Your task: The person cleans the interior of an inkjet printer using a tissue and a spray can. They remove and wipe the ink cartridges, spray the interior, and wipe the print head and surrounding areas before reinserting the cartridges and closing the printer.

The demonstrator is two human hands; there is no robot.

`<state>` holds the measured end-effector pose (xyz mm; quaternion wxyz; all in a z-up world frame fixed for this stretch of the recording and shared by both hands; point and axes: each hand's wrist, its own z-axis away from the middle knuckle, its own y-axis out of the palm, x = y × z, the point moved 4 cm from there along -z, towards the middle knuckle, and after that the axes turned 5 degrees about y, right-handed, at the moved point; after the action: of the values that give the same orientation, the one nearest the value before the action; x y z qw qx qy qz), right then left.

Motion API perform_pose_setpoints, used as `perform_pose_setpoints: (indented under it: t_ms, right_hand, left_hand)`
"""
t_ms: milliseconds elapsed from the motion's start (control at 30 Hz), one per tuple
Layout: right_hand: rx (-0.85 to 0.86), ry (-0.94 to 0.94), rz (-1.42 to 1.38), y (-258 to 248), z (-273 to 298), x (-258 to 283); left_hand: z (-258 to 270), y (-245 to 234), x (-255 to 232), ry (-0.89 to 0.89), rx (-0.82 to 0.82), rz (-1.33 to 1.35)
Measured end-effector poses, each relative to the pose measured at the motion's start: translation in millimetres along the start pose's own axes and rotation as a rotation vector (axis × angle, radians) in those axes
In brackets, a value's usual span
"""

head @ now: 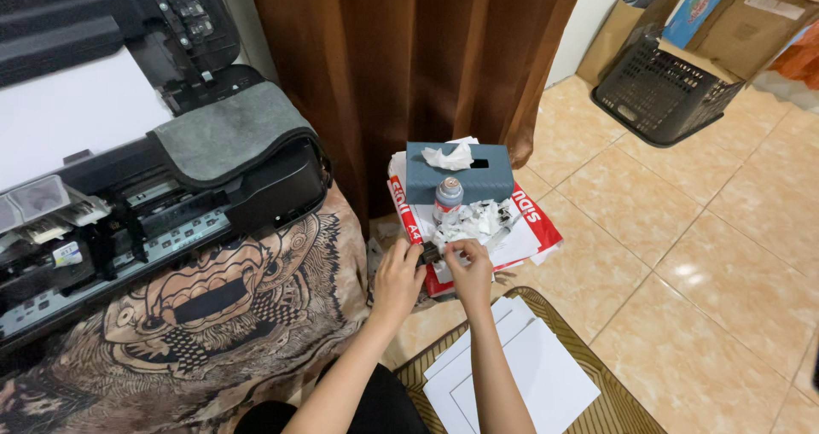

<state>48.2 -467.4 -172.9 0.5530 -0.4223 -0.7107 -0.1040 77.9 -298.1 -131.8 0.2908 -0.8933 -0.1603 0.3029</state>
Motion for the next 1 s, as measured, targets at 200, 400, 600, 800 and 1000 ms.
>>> perform_pose_setpoints:
  t_ms: [200,400,600,800,1000]
  right_hand:
    - [0.025,0.019,-0.046,-4.7,1.0,3.9]
    - [0.023,-0.013,-0.009,-1.4,5.5,12.1]
    - [-0.171,-0.037,0.042,-22.1,-17.1,15.7]
    - [-0.442,-0.25,0.158,-44.1,-33.7,32.9]
    - [-0.27,-0.207,0.288,-31.4,-42.7,25.1]
  left_hand:
    - [-1.0,-0.9,2.3,-0.002,-0.01,-0.006]
    - [-1.9,0.4,-2.4,-0.009,-0.023,-0.009]
    - [2.6,-12.2,2.2,-0.202,-0.035,0.174]
    - [1.7,-40.0,-2.9,-0.19,-0.194,0.301]
    - [-0.4,-57.5,-10.6,-0.21,-0.257,0.502]
